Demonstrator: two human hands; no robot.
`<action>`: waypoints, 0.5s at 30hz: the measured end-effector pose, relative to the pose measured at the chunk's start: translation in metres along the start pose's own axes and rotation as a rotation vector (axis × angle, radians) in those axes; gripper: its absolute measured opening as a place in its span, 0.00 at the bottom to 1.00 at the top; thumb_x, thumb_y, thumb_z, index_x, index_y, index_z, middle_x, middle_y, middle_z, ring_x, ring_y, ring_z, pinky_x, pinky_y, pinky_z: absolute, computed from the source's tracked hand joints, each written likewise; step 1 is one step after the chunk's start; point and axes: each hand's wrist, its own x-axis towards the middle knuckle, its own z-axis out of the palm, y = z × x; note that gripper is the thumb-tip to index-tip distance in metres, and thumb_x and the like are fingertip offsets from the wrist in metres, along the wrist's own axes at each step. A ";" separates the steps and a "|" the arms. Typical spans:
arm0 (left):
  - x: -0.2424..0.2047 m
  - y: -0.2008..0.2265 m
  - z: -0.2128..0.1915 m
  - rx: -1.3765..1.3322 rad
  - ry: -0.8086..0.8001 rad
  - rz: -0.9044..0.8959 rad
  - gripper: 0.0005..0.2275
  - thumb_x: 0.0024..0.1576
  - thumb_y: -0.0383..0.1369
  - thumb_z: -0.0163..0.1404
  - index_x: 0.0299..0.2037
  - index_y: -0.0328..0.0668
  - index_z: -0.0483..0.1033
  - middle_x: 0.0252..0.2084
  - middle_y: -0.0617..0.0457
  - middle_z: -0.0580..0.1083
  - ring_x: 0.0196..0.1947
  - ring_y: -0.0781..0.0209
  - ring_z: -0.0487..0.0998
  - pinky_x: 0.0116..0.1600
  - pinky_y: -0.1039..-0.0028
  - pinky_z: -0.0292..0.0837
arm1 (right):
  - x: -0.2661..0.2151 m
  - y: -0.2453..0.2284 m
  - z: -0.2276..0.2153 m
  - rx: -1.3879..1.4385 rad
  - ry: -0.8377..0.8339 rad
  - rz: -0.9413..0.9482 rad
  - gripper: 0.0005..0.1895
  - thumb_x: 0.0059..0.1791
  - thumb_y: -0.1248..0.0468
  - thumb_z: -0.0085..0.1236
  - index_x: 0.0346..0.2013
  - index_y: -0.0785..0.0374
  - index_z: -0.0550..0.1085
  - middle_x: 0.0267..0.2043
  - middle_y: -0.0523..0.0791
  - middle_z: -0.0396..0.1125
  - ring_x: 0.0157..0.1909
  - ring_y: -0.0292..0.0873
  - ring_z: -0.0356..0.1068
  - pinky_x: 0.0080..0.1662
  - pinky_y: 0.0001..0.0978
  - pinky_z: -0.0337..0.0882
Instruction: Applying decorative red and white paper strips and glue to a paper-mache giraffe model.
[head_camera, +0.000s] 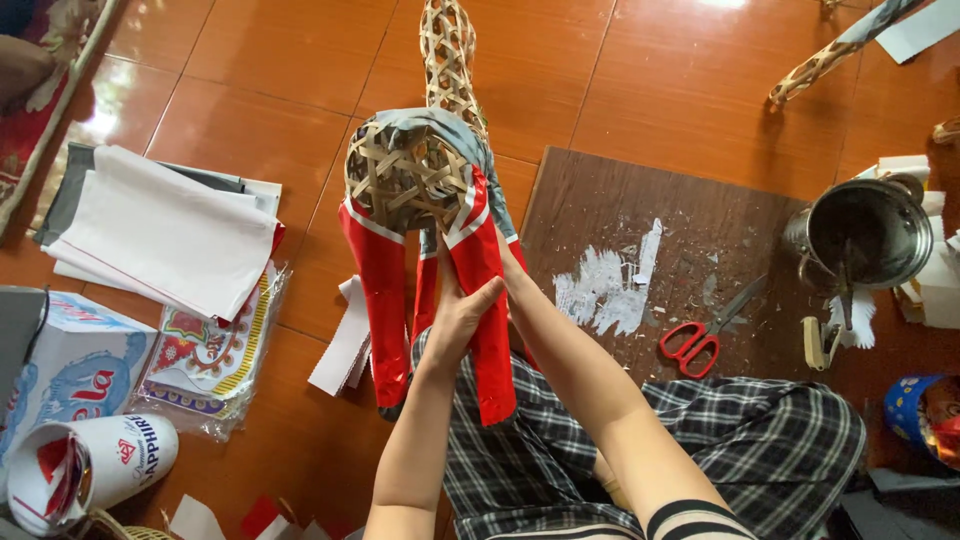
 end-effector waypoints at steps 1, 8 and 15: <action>-0.001 0.004 0.002 -0.007 0.003 -0.037 0.49 0.55 0.35 0.62 0.79 0.54 0.32 0.77 0.43 0.54 0.72 0.47 0.61 0.64 0.61 0.71 | 0.000 -0.001 -0.001 -0.059 0.062 -0.005 0.22 0.59 0.61 0.45 0.66 0.68 0.65 0.61 0.47 0.68 0.58 0.43 0.70 0.61 0.37 0.71; -0.004 0.025 0.015 -0.036 0.047 -0.143 0.49 0.52 0.36 0.60 0.78 0.56 0.32 0.73 0.41 0.57 0.61 0.41 0.70 0.50 0.60 0.78 | -0.016 -0.013 -0.021 -0.325 0.332 -0.011 0.19 0.54 0.64 0.53 0.59 0.68 0.69 0.52 0.48 0.72 0.51 0.44 0.72 0.55 0.40 0.72; -0.006 -0.002 0.008 0.067 -0.001 0.091 0.44 0.63 0.29 0.57 0.81 0.48 0.32 0.78 0.43 0.53 0.74 0.53 0.60 0.72 0.66 0.64 | -0.026 -0.037 0.003 -0.117 0.169 -0.175 0.14 0.62 0.62 0.53 0.57 0.70 0.70 0.53 0.49 0.72 0.54 0.42 0.72 0.57 0.36 0.73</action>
